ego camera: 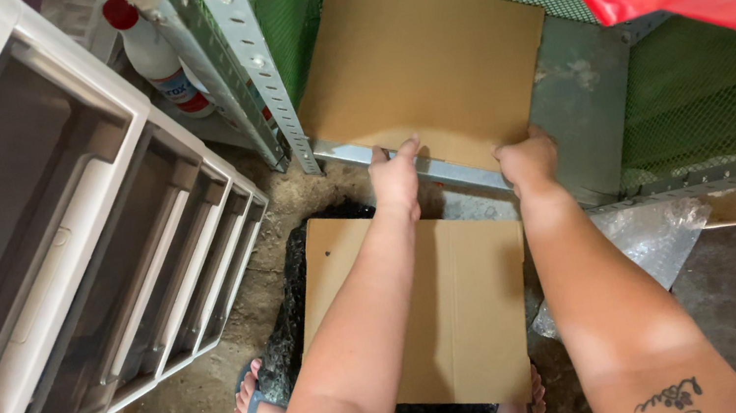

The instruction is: The person sits on the floor and removes flat cardboard pieces from a black bubble mailer. They then place the cardboard pieces onto a metal shelf, stacking them neatly.

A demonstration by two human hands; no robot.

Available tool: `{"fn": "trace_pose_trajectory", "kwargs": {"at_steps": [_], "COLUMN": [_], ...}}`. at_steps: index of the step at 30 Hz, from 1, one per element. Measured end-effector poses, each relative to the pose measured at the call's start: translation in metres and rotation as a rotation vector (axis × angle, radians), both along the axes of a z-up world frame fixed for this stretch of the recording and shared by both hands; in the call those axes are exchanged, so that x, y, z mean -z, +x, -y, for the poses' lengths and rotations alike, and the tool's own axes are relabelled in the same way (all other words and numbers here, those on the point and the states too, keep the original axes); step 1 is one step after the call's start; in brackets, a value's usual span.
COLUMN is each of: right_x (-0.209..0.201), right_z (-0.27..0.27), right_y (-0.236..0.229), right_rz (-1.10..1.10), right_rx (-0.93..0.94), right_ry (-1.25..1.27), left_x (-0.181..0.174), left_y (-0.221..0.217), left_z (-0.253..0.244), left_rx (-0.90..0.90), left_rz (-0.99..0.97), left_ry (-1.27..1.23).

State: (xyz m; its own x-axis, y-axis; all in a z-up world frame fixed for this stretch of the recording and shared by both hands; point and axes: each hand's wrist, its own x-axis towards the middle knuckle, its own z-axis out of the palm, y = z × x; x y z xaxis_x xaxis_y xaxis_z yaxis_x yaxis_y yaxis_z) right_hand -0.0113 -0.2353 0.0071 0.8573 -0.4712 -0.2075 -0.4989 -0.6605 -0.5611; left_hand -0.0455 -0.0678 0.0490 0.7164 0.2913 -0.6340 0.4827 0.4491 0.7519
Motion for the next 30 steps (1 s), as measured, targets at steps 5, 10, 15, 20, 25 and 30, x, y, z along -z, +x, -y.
{"fn": "trace_pose_trajectory", "kwargs": {"at_steps": [5, 10, 15, 20, 25, 30], "right_x": [-0.007, -0.002, 0.004, 0.001, -0.017, -0.015], "right_z": [-0.001, 0.002, 0.005, 0.002, 0.004, 0.019], "right_y": [0.003, 0.002, -0.003, -0.005, -0.023, -0.069], "right_rz": [0.010, 0.009, 0.065, 0.044, -0.005, 0.325], "right_rx": [0.076, 0.087, 0.041, 0.040, 0.004, 0.053], "right_ry": [0.119, 0.112, -0.061, -0.121, 0.029, 0.106], "left_x": [0.000, 0.010, 0.010, 0.013, 0.009, 0.021], "left_y": [-0.002, -0.003, 0.000, -0.002, -0.014, -0.046], "left_z": [-0.002, -0.001, -0.002, -0.013, -0.030, -0.052], "left_rx": [-0.015, -0.113, -0.111, -0.068, 0.064, 0.297], "left_rz": [0.018, 0.079, 0.084, 0.085, 0.051, -0.072], "left_ry": [-0.010, -0.088, -0.168, -0.116, -0.029, 0.338]}}
